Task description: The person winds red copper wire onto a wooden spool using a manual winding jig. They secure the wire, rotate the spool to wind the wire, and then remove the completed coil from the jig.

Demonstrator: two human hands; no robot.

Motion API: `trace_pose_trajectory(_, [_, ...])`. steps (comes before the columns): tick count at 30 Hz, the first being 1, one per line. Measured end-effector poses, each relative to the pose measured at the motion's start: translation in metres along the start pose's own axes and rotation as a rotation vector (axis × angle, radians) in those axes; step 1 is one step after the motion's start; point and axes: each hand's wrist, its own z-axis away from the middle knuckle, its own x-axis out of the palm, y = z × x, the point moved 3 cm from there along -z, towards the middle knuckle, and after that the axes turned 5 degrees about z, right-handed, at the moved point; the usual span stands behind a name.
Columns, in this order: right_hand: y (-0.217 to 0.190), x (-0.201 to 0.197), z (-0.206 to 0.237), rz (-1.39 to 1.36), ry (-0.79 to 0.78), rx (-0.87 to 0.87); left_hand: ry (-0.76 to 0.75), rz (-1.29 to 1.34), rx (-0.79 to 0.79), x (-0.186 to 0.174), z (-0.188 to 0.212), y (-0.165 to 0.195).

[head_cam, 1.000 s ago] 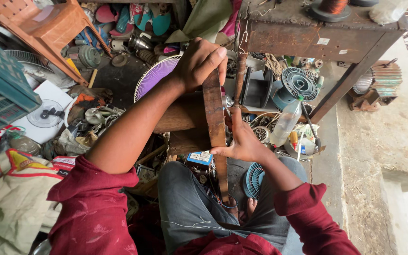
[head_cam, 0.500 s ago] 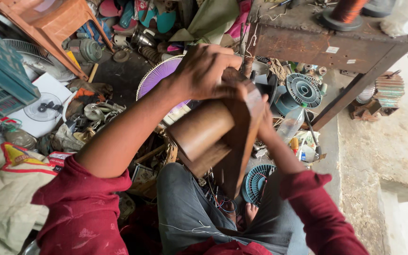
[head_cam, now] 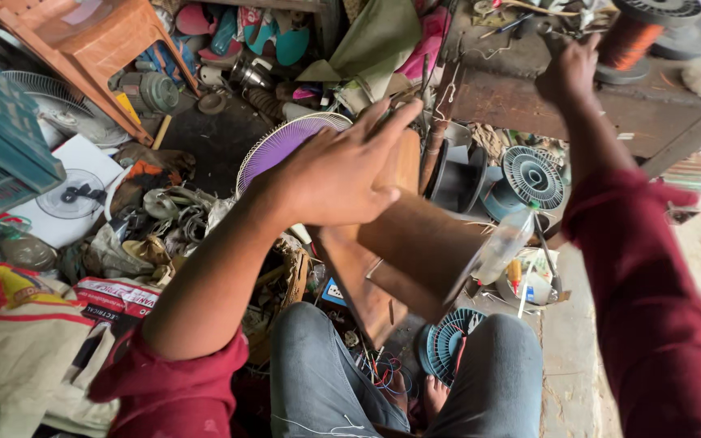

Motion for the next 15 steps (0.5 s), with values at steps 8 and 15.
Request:
trace_pose_trajectory(8, [0.021,0.049,-0.041,-1.304,-0.243,0.62,-0.104,-0.083,-0.21,0.01,-0.04,-0.034])
trace_pose_trajectory(15, [0.045,0.071,-0.011,-1.031,0.161,0.036,-0.152,-0.11,-0.085,0.018,-0.067,-0.045])
